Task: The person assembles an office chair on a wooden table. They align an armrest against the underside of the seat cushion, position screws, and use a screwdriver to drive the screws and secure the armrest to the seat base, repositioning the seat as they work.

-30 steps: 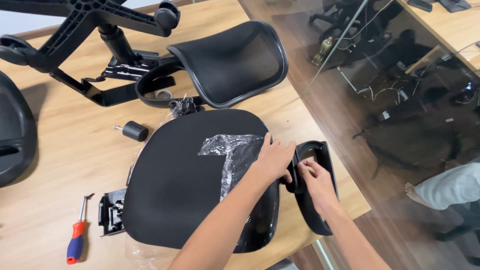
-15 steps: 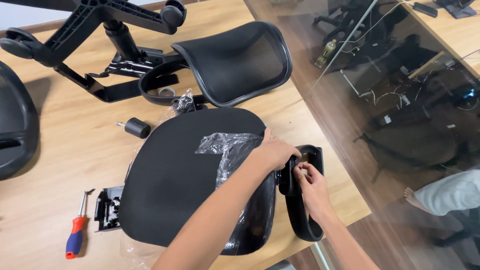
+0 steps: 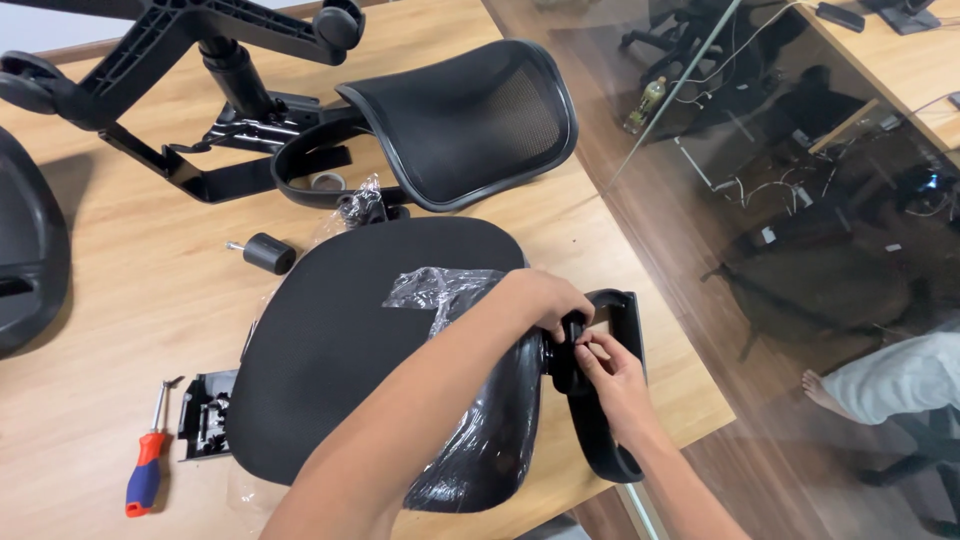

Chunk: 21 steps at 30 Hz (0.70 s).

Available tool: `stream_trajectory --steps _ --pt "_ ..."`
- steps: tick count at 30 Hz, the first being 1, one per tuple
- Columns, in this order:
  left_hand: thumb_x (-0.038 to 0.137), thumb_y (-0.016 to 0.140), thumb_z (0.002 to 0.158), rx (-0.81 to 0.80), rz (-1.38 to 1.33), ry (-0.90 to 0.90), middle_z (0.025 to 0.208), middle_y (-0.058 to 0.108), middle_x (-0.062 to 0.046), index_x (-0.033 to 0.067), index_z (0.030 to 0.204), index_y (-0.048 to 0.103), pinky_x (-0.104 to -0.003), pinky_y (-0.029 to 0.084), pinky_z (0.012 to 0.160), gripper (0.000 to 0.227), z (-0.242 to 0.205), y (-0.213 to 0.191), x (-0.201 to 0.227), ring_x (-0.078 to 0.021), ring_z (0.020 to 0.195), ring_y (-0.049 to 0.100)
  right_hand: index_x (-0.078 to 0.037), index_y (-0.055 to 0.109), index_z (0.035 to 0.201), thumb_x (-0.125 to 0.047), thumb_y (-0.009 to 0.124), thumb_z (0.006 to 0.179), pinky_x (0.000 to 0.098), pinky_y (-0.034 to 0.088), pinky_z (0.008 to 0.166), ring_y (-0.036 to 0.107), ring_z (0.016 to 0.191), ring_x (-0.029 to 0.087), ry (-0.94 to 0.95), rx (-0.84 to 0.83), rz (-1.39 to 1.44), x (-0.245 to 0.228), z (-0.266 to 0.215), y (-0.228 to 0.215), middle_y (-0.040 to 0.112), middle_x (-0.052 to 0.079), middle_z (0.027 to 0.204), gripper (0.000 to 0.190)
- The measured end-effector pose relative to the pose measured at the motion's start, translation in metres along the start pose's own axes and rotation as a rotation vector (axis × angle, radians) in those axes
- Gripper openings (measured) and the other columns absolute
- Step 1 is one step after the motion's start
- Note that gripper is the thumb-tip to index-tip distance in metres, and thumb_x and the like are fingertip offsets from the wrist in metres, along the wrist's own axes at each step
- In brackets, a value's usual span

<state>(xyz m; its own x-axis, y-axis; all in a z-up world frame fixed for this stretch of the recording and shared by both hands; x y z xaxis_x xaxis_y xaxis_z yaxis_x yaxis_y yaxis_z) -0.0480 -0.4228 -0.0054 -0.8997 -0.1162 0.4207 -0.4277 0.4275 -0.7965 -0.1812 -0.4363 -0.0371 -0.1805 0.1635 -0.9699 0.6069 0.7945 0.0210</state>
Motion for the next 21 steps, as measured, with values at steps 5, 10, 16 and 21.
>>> stream_trajectory --steps 5,10,16,21 --pt "0.029 0.086 0.075 -0.031 -0.013 0.019 0.119 0.073 0.004 0.0335 0.126 0.066 -0.048 0.04 0.104 0.055 0.013 0.013 -0.007 -0.0221 0.116 0.066 -0.002 0.066 0.116 -0.011 0.067 0.096 0.0261 0.051 0.077 0.064 0.09 0.01 0.024 0.012 0.009 -0.003 -0.008 0.009 0.07 0.004 0.099 0.022" --pt "0.026 0.085 0.075 0.017 -0.056 0.038 0.12 0.074 0.003 0.0305 0.123 0.069 -0.047 0.041 0.101 0.051 0.002 0.009 -0.004 -0.022 0.117 0.067 0.0 0.069 0.114 -0.009 0.068 0.094 0.0272 0.052 0.073 0.064 0.086 0.011 0.053 0.01 -0.026 -0.031 -0.019 0.021 0.072 0.006 0.098 0.021" --pt "0.024 0.085 0.075 0.022 -0.141 -0.02 0.118 0.075 0.0 0.0298 0.126 0.068 -0.041 0.05 0.094 0.054 -0.001 0.011 -0.003 -0.0258 0.113 0.068 0.0 0.075 0.109 -0.006 0.071 0.09 0.0309 0.054 0.074 0.068 0.082 0.02 -0.058 0.061 -0.619 -0.087 -0.042 0.032 0.075 0.011 0.096 0.02" --pt "0.023 0.086 0.076 0.035 -0.09 0.013 0.119 0.074 0.001 0.0293 0.125 0.068 -0.042 0.046 0.097 0.052 0.0 0.008 -0.002 -0.0239 0.114 0.067 -0.002 0.073 0.113 -0.003 0.069 0.084 0.0386 0.052 0.084 0.063 0.099 0.031 -0.684 -0.02 -1.033 -0.111 -0.061 0.061 0.066 0.012 0.11 0.03"
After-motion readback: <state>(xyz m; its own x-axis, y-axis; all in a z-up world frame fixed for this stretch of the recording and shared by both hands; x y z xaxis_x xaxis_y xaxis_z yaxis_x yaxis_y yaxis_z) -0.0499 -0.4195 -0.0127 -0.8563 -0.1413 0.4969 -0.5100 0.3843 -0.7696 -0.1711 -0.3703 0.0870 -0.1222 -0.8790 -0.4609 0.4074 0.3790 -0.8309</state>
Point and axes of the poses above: each hand's wrist, its own z-axis towards the middle knuckle, its own y-axis out of the palm, x = y × z, the point moved 9 cm from there along z, towards the middle knuckle
